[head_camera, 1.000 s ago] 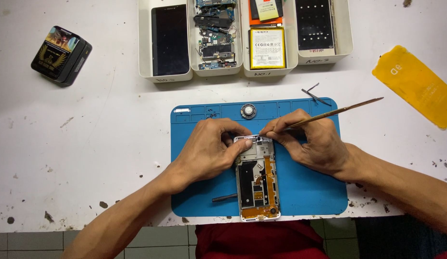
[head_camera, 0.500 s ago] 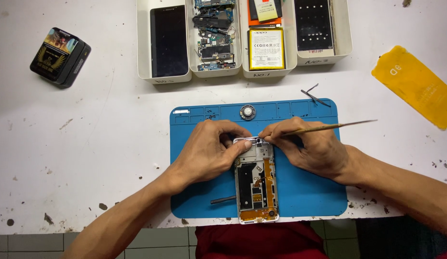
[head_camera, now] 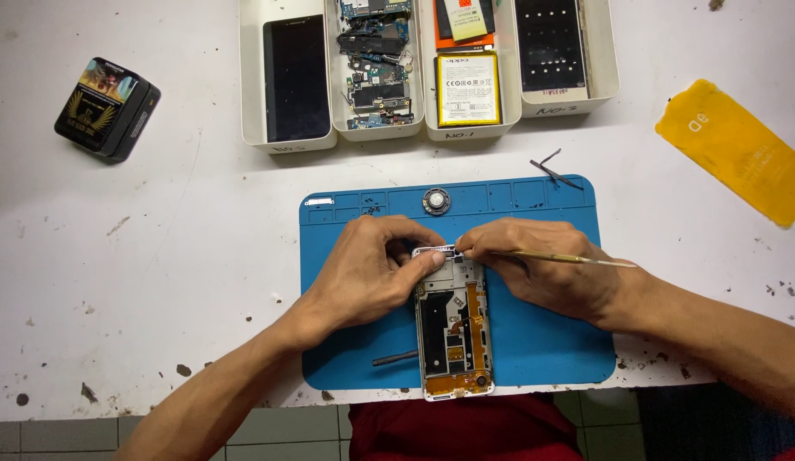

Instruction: Disassembling and manipulating internal components of a mobile phone using precision tools

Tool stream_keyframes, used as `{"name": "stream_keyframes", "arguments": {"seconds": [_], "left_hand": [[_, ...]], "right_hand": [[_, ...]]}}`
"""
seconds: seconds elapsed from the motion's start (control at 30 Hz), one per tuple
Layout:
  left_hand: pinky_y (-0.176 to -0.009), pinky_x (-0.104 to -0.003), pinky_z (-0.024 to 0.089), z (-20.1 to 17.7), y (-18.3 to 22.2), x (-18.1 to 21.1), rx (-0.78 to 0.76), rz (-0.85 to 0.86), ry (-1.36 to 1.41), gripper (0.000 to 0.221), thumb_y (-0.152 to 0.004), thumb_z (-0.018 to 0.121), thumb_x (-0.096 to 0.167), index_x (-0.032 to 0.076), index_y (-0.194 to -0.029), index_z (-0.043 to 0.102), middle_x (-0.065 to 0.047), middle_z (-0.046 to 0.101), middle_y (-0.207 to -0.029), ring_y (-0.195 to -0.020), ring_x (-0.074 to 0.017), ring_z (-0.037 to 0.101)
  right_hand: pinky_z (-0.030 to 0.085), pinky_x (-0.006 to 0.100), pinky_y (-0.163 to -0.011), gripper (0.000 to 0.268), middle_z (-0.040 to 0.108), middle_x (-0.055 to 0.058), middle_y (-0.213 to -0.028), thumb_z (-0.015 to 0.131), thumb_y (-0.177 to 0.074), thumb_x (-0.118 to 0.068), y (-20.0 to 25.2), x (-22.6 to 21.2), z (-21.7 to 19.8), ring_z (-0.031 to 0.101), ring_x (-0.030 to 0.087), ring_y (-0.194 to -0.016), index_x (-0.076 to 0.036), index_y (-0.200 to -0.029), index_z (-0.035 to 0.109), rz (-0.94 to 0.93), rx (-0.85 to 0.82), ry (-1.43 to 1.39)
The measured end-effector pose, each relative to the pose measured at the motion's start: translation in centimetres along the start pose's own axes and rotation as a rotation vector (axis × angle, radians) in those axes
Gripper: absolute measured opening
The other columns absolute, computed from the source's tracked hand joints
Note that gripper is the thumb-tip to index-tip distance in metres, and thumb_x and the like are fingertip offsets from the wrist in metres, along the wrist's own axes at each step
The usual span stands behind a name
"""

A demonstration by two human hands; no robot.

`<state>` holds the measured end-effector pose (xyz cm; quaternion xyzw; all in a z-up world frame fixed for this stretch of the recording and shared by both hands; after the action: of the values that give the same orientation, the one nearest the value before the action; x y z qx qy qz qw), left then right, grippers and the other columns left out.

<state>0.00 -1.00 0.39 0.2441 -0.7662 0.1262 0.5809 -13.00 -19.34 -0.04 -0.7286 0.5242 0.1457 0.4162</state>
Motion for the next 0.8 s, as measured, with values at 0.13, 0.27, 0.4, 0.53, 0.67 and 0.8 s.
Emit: {"name": "stream_keyframes", "arguments": {"seconds": [0.13, 0.27, 0.4, 0.53, 0.67, 0.8], "left_hand": [[-0.046, -0.021, 0.058, 0.1, 0.0, 0.2, 0.009, -0.001, 0.009, 0.019, -0.084, 0.074, 0.009, -0.001, -0.1, 0.079, -0.018, 0.075, -0.076, -0.061, -0.0135, 0.065], [-0.044, -0.022, 0.056, 0.0, 0.0, 0.0, 0.01, 0.009, -0.01, 0.019, -0.084, 0.074, 0.009, 0.0, -0.1, 0.08, -0.018, 0.074, -0.075, -0.06, -0.0135, 0.065], [-0.044, -0.024, 0.057, 0.1, -0.1, -0.2, 0.009, 0.027, -0.025, 0.018, -0.085, 0.074, 0.009, 0.0, -0.1, 0.08, -0.019, 0.075, -0.078, -0.061, -0.0163, 0.067], [-0.043, -0.024, 0.056, 0.1, -0.1, -0.2, 0.012, 0.027, -0.038, 0.018, -0.085, 0.074, 0.009, 0.0, -0.1, 0.08, -0.02, 0.075, -0.078, -0.061, -0.0165, 0.067], [-0.045, -0.025, 0.056, 0.0, 0.0, -0.2, 0.009, 0.015, -0.031, 0.02, -0.085, 0.074, 0.011, 0.0, -0.101, 0.08, -0.02, 0.075, -0.078, -0.062, -0.0178, 0.068], [-0.045, -0.026, 0.056, 0.0, 0.0, -0.2, 0.01, 0.027, -0.038, 0.02, -0.085, 0.075, 0.012, 0.001, -0.1, 0.08, -0.019, 0.076, -0.079, -0.062, -0.0182, 0.068]], "right_hand": [[0.067, 0.039, -0.075, 0.02, 0.08, 0.011, -0.095, 0.067, -0.09, 0.008, 0.2, 0.2, 0.1, 0.08, 0.029, -0.09, -0.009, -0.099, 0.06, 0.028, -0.015, 0.025], [0.068, 0.037, -0.071, 0.016, 0.08, 0.019, -0.092, 0.07, -0.09, 0.005, 0.6, 1.1, 0.7, 0.081, 0.032, -0.092, -0.005, -0.098, 0.061, 0.236, 0.054, -0.12], [0.068, 0.036, -0.074, 0.017, 0.08, 0.019, -0.097, 0.07, -0.091, 0.004, 0.6, 1.5, 0.5, 0.08, 0.03, -0.096, -0.003, -0.1, 0.058, 0.393, 0.12, -0.297], [0.069, 0.038, -0.073, 0.016, 0.08, 0.021, -0.095, 0.071, -0.089, 0.004, 0.4, 1.7, 0.4, 0.081, 0.032, -0.095, -0.002, -0.098, 0.058, 0.395, 0.108, -0.303], [0.069, 0.038, -0.073, 0.015, 0.081, 0.021, -0.095, 0.071, -0.089, 0.004, 0.6, 1.8, 0.5, 0.081, 0.033, -0.095, -0.002, -0.097, 0.059, 0.37, 0.082, -0.285], [0.069, 0.041, -0.072, 0.016, 0.081, 0.02, -0.094, 0.071, -0.088, 0.005, 0.7, 1.7, 0.6, 0.081, 0.034, -0.093, -0.003, -0.096, 0.06, 0.307, 0.081, -0.229]]}}
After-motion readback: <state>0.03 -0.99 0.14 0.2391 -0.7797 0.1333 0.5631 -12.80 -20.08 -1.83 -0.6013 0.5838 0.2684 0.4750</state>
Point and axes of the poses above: each hand's wrist, its own y-axis away from the middle knuckle, its own z-axis out of the palm, x = y × z, the point moved 1 cm from there along -y, towards the middle knuckle
